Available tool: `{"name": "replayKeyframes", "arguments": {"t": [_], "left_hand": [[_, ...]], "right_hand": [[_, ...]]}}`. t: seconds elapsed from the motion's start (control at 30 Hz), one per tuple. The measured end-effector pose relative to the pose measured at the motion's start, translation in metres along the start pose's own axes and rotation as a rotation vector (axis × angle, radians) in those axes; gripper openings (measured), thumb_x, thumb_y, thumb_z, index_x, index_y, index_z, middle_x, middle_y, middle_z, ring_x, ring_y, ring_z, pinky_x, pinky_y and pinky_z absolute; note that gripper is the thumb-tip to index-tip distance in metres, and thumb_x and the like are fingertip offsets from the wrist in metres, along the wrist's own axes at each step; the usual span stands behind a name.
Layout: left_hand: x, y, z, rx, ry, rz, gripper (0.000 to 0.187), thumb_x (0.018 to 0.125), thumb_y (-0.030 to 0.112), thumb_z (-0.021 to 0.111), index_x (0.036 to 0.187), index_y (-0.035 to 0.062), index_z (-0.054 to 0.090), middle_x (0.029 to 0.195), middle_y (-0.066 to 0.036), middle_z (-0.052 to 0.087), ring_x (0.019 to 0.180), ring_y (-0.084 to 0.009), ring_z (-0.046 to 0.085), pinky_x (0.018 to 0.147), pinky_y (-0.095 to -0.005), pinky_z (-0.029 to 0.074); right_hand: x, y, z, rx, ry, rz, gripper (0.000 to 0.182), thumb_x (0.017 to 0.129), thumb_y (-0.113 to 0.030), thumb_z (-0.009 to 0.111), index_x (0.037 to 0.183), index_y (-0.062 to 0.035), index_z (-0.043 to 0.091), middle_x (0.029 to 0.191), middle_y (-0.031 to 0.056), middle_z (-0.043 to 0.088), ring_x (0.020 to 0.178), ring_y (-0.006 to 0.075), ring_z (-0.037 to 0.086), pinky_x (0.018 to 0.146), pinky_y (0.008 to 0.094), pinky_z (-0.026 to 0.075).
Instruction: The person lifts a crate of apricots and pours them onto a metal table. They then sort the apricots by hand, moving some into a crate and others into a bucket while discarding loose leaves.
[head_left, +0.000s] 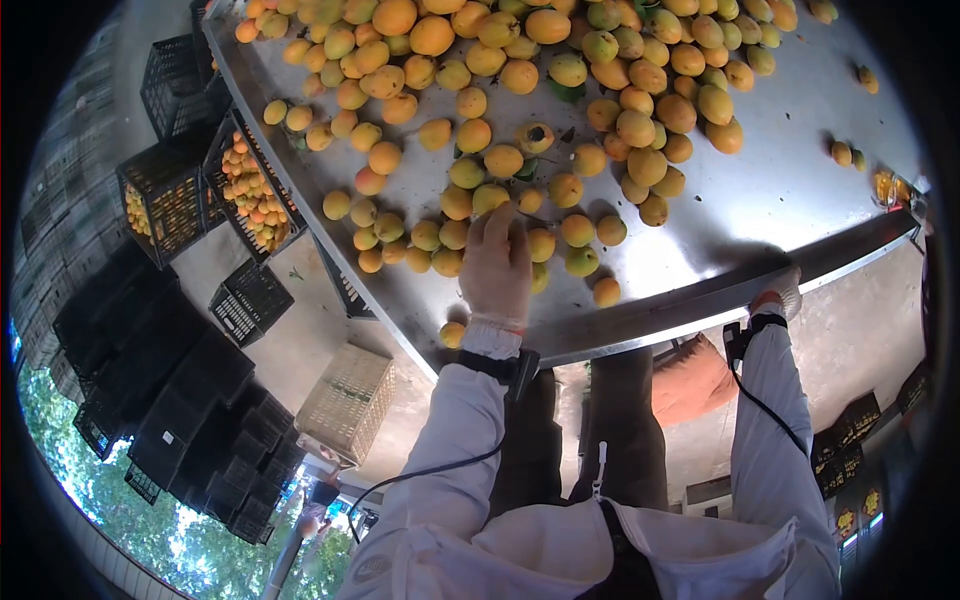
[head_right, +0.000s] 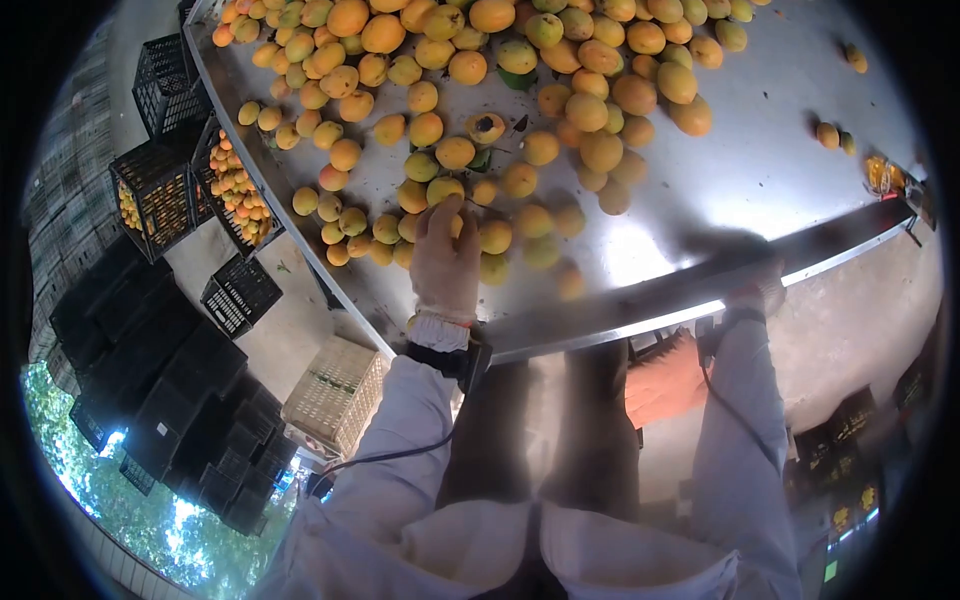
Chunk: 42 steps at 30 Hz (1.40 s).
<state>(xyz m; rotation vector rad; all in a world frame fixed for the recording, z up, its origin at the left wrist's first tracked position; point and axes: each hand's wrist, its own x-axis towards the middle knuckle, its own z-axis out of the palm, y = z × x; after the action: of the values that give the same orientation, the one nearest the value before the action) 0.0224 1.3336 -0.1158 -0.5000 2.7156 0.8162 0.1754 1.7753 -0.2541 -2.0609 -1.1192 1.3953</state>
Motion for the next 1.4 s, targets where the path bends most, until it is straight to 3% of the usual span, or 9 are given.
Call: {"name": "replayKeyframes", "arguments": {"t": [0.27, 0.37, 0.47, 0.53, 0.7, 0.93, 1.2, 1.27, 1.4], "left_hand": [[0.045, 0.012, 0.036, 0.213, -0.189, 0.319, 0.037, 0.085, 0.016, 0.066, 0.122, 0.0164, 0.060, 0.112, -0.010, 0.062, 0.091, -0.0319, 0.067, 0.070, -0.0451, 0.055], [0.044, 0.013, 0.020, -1.018, -0.505, -0.346, 0.027, 0.089, 0.010, 0.062, 0.116, 0.0070, 0.060, 0.107, -0.005, 0.057, 0.088, -0.0209, 0.065, 0.067, -0.0307, 0.052], [0.049, 0.040, 0.011, -1.240, -0.504, -0.553, 0.024, 0.089, 0.007, 0.062, 0.113, 0.0056, 0.061, 0.107, -0.007, 0.057, 0.087, -0.0229, 0.066, 0.067, -0.0292, 0.052], [0.054, 0.066, 0.018, -0.933, -0.529, -0.313, 0.016, 0.089, 0.013, 0.065, 0.104, 0.0066, 0.062, 0.098, -0.003, 0.060, 0.077, -0.0164, 0.061, 0.066, -0.0289, 0.053], [0.066, 0.158, 0.062, 0.136, -0.293, 0.584, 0.028, 0.087, 0.027, 0.068, 0.103, 0.0048, 0.066, 0.113, -0.012, 0.061, 0.091, -0.0301, 0.068, 0.077, -0.0433, 0.055], [0.066, 0.181, 0.092, 0.691, -0.479, 0.499, 0.023, 0.084, 0.022, 0.069, 0.103, 0.0082, 0.071, 0.121, -0.011, 0.056, 0.094, -0.0322, 0.070, 0.078, -0.0464, 0.057], [0.061, 0.177, 0.059, 0.634, -0.628, 0.482, 0.028, 0.087, 0.028, 0.063, 0.109, 0.0106, 0.068, 0.125, -0.010, 0.056, 0.092, -0.0327, 0.070, 0.077, -0.0435, 0.056], [0.066, 0.147, 0.049, 0.494, -0.612, 0.503, 0.037, 0.086, 0.034, 0.064, 0.111, 0.0076, 0.065, 0.125, -0.011, 0.058, 0.090, -0.0295, 0.070, 0.075, -0.0376, 0.056], [0.086, 0.102, 0.017, -0.668, -0.764, 0.007, 0.045, 0.091, 0.039, 0.058, 0.118, 0.0037, 0.057, 0.113, -0.010, 0.061, 0.071, -0.0204, 0.063, 0.061, -0.0324, 0.051]], "right_hand": [[-0.037, -0.019, 0.018, -0.087, 0.194, -0.076, 0.059, 0.086, -0.048, 0.068, 0.104, 0.0089, 0.068, 0.101, 0.0171, 0.073, 0.082, 0.0307, 0.071, 0.073, 0.0424, 0.059], [-0.051, -0.024, 0.025, -0.019, 0.197, -0.082, 0.047, 0.086, -0.034, 0.069, 0.099, 0.0109, 0.068, 0.094, 0.0161, 0.072, 0.075, 0.0267, 0.070, 0.070, 0.0387, 0.059], [-0.071, -0.040, 0.034, -0.063, 0.268, -0.038, 0.039, 0.085, -0.024, 0.067, 0.094, 0.0133, 0.067, 0.087, 0.0148, 0.071, 0.071, 0.0241, 0.068, 0.067, 0.0350, 0.058], [-0.069, -0.039, 0.033, -0.056, 0.260, -0.040, 0.041, 0.083, -0.026, 0.065, 0.093, 0.0135, 0.066, 0.086, 0.0152, 0.071, 0.072, 0.0249, 0.068, 0.068, 0.0356, 0.058], [-0.052, -0.034, 0.026, -0.233, 0.302, 0.002, 0.055, 0.084, -0.041, 0.066, 0.109, 0.0079, 0.066, 0.100, 0.0179, 0.073, 0.079, 0.0300, 0.070, 0.071, 0.0420, 0.056], [-0.066, -0.040, 0.034, -0.200, 0.296, 0.044, 0.055, 0.085, -0.042, 0.065, 0.107, 0.0083, 0.067, 0.098, 0.0175, 0.073, 0.078, 0.0292, 0.071, 0.070, 0.0404, 0.057], [-0.042, -0.013, 0.025, -0.005, 0.172, -0.063, 0.054, 0.085, -0.042, 0.065, 0.104, 0.0087, 0.068, 0.094, 0.0179, 0.073, 0.075, 0.0284, 0.071, 0.068, 0.0413, 0.057], [-0.037, -0.012, 0.024, -0.002, 0.148, -0.097, 0.055, 0.085, -0.043, 0.065, 0.103, 0.0086, 0.067, 0.094, 0.0183, 0.073, 0.075, 0.0284, 0.071, 0.068, 0.0413, 0.057], [-0.051, -0.021, 0.028, -0.032, 0.203, -0.032, 0.054, 0.084, -0.044, 0.066, 0.102, 0.0072, 0.068, 0.092, 0.0179, 0.073, 0.074, 0.0286, 0.070, 0.067, 0.0420, 0.056]]}}
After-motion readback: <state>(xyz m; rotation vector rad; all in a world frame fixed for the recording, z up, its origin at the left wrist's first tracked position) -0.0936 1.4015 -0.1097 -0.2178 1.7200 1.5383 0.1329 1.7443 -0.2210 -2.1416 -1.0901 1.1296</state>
